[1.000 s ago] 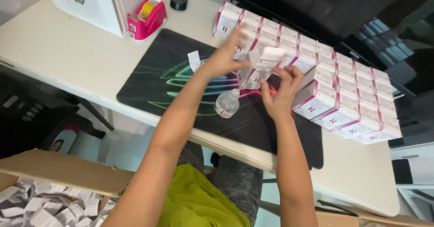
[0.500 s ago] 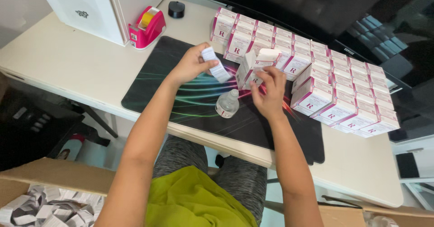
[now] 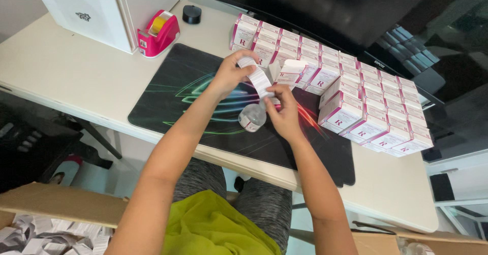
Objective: The person repeatedly picks up small clear plastic bottles and places them into white and pink rectangular boxes. After inserting each bottle, the person folds the box flaps closed and stacks the completed boxes on the desk. The person retrieves bottles from a cardboard bin and places finished boxes in a growing stack.
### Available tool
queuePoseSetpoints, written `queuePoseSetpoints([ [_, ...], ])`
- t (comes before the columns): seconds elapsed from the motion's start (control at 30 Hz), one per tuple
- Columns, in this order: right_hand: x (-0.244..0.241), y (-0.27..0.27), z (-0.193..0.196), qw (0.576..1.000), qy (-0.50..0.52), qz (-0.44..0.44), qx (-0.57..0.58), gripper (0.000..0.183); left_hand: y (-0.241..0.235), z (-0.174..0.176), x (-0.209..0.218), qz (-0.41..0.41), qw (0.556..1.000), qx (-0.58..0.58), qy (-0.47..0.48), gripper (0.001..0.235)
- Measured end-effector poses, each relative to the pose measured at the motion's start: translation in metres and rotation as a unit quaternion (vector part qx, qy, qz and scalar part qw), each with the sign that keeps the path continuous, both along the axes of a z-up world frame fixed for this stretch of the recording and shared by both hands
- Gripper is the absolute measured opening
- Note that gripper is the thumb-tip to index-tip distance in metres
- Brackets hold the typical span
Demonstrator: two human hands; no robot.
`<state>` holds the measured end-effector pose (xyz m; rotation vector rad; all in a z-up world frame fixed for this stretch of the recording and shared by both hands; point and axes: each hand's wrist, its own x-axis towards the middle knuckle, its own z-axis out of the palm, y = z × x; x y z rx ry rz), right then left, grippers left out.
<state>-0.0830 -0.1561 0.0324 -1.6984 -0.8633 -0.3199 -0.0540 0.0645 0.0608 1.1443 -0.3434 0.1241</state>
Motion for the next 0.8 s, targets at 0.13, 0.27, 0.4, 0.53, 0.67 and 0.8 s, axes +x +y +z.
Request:
queuePoseSetpoints([
  [0.13,0.008,-0.012,0.007,0.991,0.068,0.085,0.080,0.011,0.012,-0.007,0.004,-0.031,0.997,0.066,0.010,0.030],
  [0.27,0.010,-0.025,0.016,0.988,0.136,0.023,0.067,0.011,0.021,-0.018,0.004,-0.057,0.991,0.110,0.048,0.041],
  [0.4,0.010,-0.029,0.025,0.988,0.026,-0.034,-0.145,0.027,0.027,-0.037,0.007,-0.056,0.976,0.210,-0.018,0.046],
  [0.53,0.006,-0.030,0.028,0.968,-0.012,0.023,-0.250,0.039,0.031,-0.062,0.001,0.017,0.888,0.441,-0.128,0.040],
  [0.67,0.006,-0.032,0.022,0.878,0.071,-0.044,-0.472,0.037,0.031,-0.073,-0.003,0.024,0.802,0.577,-0.155,0.037],
  [0.8,0.009,-0.034,0.016,0.903,-0.033,0.017,-0.428,0.033,0.035,-0.069,-0.007,0.011,0.808,0.576,-0.127,0.033],
])
